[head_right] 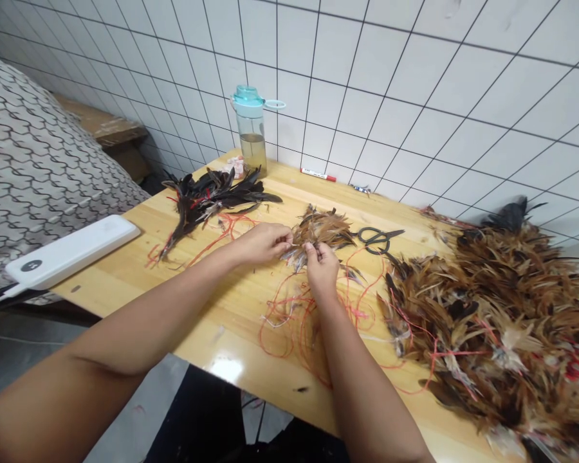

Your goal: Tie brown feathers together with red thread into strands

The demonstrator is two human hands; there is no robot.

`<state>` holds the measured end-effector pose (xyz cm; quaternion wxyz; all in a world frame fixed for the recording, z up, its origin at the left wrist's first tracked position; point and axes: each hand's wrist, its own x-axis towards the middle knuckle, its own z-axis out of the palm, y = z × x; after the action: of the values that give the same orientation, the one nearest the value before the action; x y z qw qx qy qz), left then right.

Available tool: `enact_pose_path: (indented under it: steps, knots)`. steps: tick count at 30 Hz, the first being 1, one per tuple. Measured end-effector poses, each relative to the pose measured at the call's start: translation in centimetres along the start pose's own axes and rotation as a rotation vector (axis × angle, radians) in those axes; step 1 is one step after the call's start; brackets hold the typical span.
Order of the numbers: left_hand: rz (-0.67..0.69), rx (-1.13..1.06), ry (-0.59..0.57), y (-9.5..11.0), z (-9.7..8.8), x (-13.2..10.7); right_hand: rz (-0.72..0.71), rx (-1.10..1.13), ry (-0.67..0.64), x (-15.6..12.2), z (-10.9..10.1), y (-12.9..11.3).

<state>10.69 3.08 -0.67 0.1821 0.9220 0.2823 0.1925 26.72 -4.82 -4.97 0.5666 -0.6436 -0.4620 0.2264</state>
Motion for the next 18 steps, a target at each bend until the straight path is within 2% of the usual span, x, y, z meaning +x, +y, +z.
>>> enact_pose_path:
  steps: [3,8,14,18]
  knots:
    - [0.017,0.022,-0.020,0.5,-0.5,-0.1,-0.070,-0.082,-0.013,0.1,0.0,0.3]
    - [0.060,0.147,0.025,0.9,-0.5,-0.1,-0.187,-0.208,-0.023,0.2,0.0,0.5]
    - [0.078,0.285,0.071,1.0,-0.2,-0.2,-0.215,-0.239,-0.084,0.2,0.1,0.3]
    - [0.099,0.300,0.083,1.3,-0.2,-0.2,-0.237,-0.217,-0.140,0.2,0.2,0.2]
